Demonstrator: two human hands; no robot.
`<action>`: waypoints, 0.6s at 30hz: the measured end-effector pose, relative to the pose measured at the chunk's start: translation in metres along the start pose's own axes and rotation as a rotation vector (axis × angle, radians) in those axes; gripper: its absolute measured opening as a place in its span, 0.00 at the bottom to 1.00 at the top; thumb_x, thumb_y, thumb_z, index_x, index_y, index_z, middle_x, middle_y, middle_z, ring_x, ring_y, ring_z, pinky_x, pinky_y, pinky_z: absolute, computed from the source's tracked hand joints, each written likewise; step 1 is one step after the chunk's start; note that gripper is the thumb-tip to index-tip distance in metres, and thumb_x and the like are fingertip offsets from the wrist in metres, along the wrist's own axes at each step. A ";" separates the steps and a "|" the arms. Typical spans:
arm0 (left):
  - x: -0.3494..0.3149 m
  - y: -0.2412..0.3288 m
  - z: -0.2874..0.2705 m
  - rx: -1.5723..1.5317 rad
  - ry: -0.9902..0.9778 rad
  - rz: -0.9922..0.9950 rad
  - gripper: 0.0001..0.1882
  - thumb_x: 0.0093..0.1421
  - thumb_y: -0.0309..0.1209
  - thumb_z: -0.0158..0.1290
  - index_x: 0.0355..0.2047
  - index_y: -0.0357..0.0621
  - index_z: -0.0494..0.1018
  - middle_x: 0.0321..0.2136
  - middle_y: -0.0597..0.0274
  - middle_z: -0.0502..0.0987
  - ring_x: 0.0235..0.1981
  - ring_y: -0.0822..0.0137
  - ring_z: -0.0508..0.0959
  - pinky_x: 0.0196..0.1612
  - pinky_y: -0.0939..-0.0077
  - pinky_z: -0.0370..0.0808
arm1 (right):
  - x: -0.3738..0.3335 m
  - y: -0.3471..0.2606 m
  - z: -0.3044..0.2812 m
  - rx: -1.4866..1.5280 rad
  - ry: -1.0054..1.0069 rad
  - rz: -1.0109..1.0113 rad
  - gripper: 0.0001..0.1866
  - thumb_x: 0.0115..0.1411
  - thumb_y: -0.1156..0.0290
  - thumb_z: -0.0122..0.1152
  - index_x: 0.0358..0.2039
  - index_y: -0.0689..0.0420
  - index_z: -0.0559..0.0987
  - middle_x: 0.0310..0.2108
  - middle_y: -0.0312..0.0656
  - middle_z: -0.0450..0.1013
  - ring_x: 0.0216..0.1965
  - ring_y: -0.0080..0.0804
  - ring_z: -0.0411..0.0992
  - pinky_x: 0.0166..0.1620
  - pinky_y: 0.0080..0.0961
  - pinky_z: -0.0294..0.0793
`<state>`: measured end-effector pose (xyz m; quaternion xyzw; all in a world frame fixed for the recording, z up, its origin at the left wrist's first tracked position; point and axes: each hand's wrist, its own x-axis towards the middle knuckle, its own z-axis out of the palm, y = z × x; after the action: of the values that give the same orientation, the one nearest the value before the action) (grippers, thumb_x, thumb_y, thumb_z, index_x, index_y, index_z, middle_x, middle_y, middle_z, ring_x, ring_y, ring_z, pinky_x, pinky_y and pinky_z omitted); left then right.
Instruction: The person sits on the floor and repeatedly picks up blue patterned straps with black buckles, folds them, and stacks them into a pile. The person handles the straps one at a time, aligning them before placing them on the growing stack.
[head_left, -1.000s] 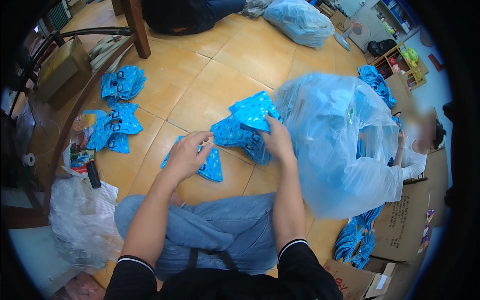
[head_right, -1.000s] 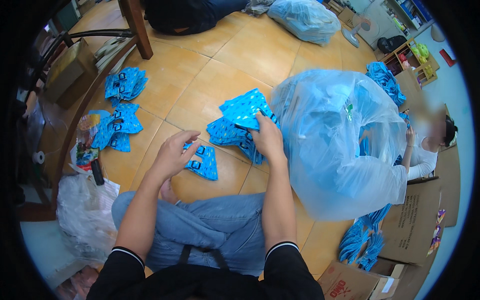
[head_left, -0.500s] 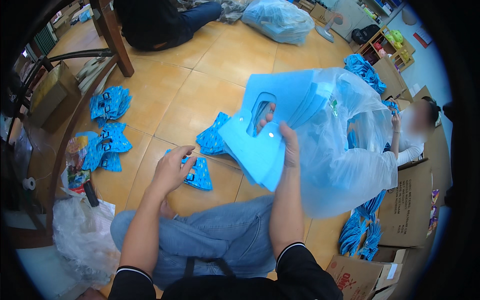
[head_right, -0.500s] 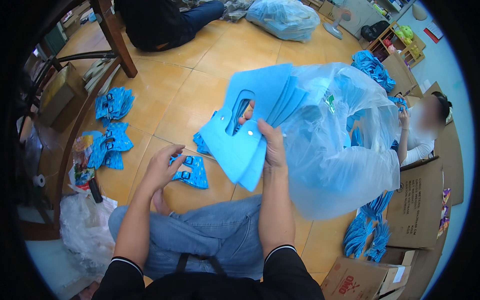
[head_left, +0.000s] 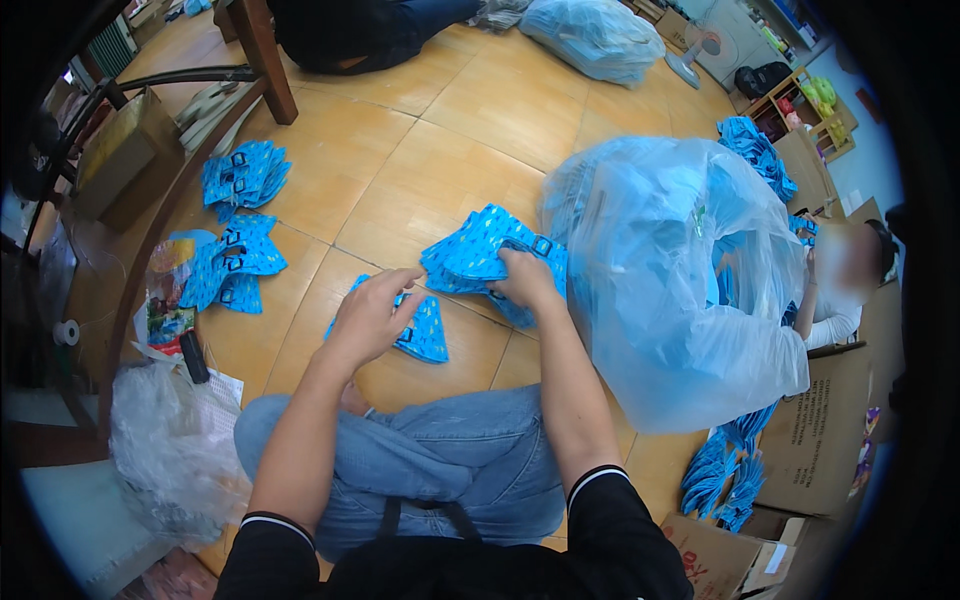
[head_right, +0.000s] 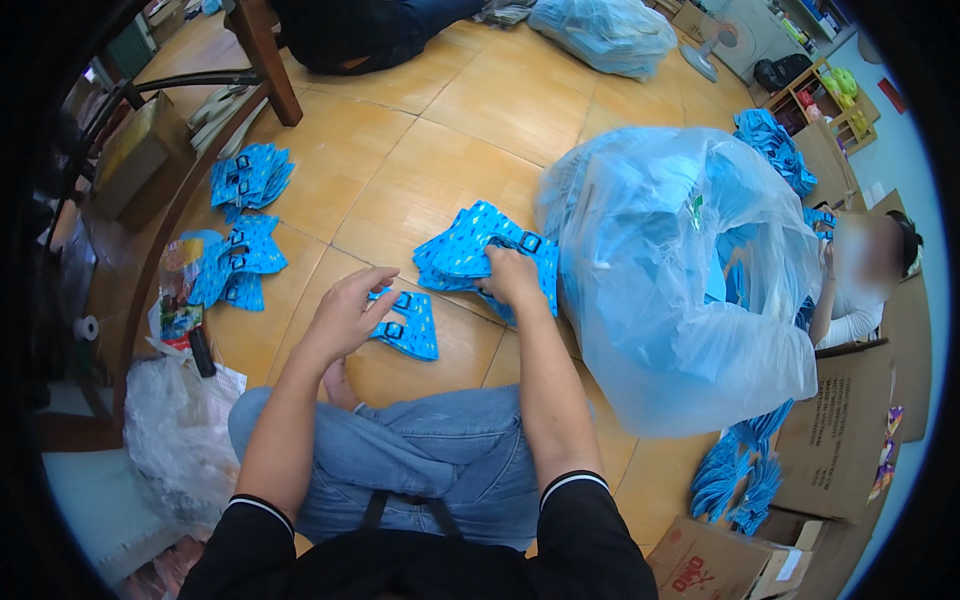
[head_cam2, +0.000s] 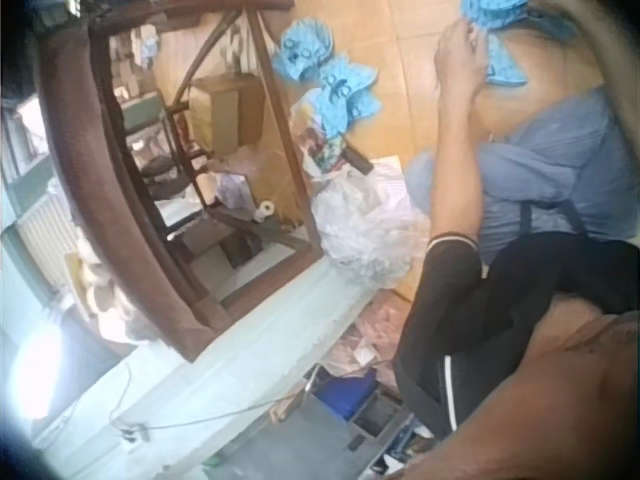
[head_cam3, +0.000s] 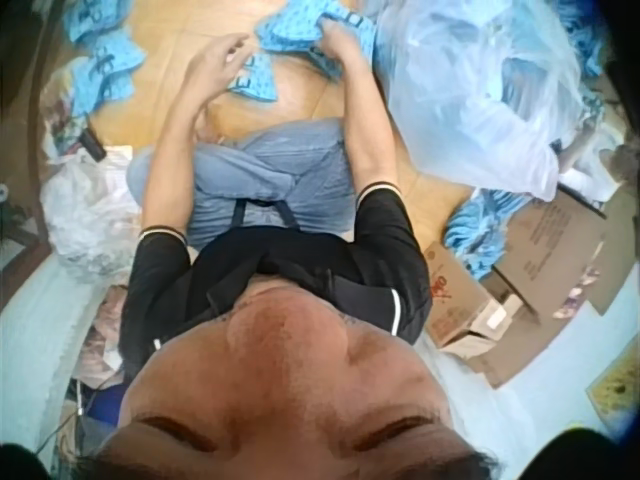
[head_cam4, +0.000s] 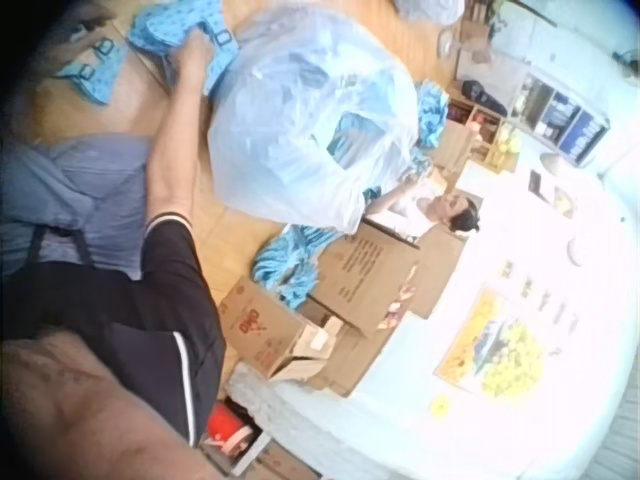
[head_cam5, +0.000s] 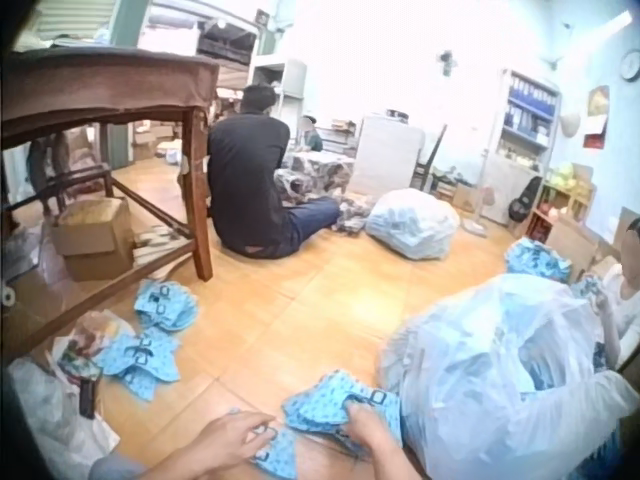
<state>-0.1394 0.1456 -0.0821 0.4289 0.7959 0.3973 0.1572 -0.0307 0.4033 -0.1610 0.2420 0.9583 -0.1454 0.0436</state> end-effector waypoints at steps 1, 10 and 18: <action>0.000 0.000 0.000 -0.006 0.002 0.013 0.17 0.61 0.36 0.54 0.47 0.40 0.75 0.39 0.49 0.79 0.41 0.53 0.79 0.43 0.63 0.74 | -0.001 -0.001 -0.001 -0.007 -0.013 0.024 0.22 0.48 0.62 0.71 0.43 0.54 0.77 0.40 0.49 0.77 0.45 0.47 0.75 0.45 0.42 0.74; -0.002 0.000 -0.006 -0.014 0.010 -0.032 0.17 0.60 0.36 0.54 0.47 0.41 0.74 0.41 0.49 0.79 0.42 0.53 0.79 0.45 0.63 0.75 | -0.041 -0.022 -0.094 0.762 0.224 0.036 0.21 0.57 0.63 0.64 0.49 0.58 0.75 0.40 0.49 0.77 0.42 0.43 0.76 0.46 0.36 0.75; 0.000 -0.010 0.012 0.036 -0.175 -0.141 0.20 0.61 0.38 0.53 0.51 0.42 0.72 0.43 0.49 0.78 0.44 0.51 0.78 0.48 0.61 0.73 | -0.079 -0.012 -0.113 2.570 0.074 -0.541 0.28 0.65 0.59 0.54 0.61 0.58 0.62 0.44 0.44 0.75 0.49 0.40 0.73 0.51 0.40 0.77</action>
<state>-0.1378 0.1483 -0.0979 0.4077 0.8143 0.3323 0.2457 0.0317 0.3916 -0.0376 -0.0839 0.1556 -0.9457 -0.2729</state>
